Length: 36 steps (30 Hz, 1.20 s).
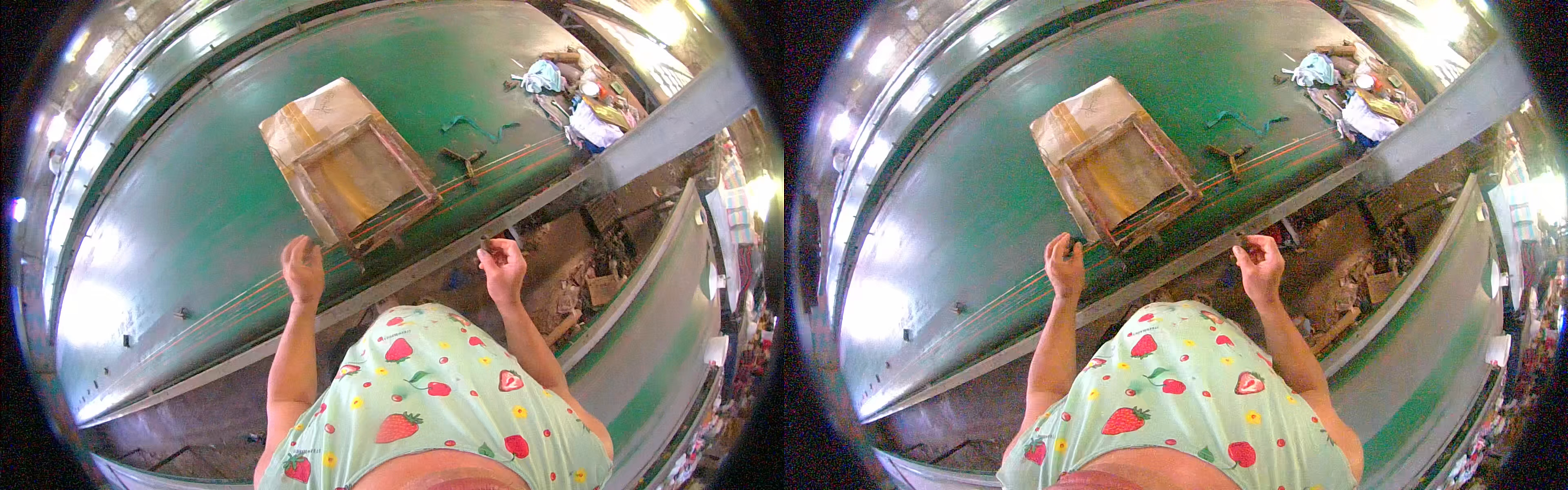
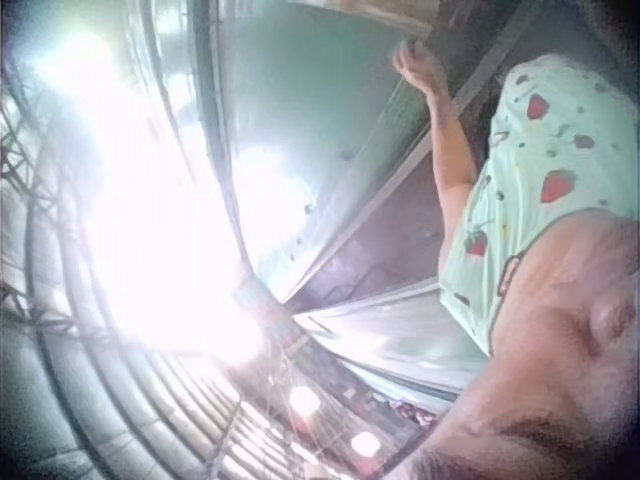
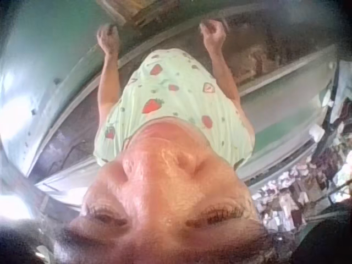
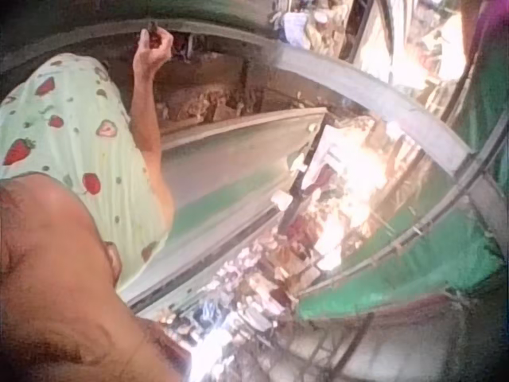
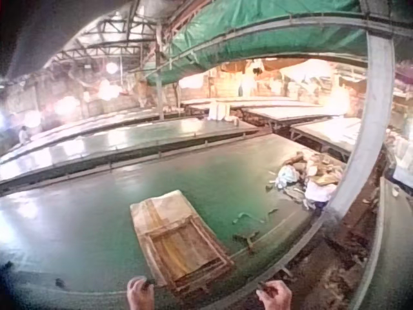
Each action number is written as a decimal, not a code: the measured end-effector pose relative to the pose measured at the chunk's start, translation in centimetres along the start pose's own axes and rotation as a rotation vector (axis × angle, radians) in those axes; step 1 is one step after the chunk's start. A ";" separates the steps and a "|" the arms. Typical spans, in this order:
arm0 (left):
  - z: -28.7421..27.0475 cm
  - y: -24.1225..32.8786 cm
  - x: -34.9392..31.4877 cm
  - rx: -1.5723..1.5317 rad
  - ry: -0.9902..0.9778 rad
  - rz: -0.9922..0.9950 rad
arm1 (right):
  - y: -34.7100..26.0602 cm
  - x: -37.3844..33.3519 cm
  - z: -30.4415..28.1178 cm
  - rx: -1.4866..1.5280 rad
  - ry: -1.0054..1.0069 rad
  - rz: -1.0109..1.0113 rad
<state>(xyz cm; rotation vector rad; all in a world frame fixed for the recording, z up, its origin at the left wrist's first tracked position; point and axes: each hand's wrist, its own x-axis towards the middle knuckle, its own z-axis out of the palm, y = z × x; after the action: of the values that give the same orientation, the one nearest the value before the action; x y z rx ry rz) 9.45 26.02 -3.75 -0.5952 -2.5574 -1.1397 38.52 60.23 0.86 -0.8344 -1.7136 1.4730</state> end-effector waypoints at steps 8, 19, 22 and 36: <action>6.4 5.4 1.2 -0.153 -0.068 -0.305 | -3.2 2.0 0.1 -0.587 -0.303 -0.260; 7.5 9.4 2.8 0.127 -0.104 -0.544 | -0.1 17.2 -1.6 -0.844 -0.197 -0.506; 7.8 9.2 3.2 0.142 -0.013 -0.552 | 2.2 23.6 -2.2 -0.924 -0.205 -0.406; -4.5 16.5 6.7 -0.637 0.555 -0.456 | 8.8 38.0 -1.2 -0.839 -0.368 -0.363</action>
<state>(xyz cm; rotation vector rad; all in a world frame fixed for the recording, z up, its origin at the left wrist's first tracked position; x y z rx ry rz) 11.78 34.33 12.45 0.2055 -1.8682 -1.9637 19.49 93.94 -3.69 -0.6047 -2.6596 0.6544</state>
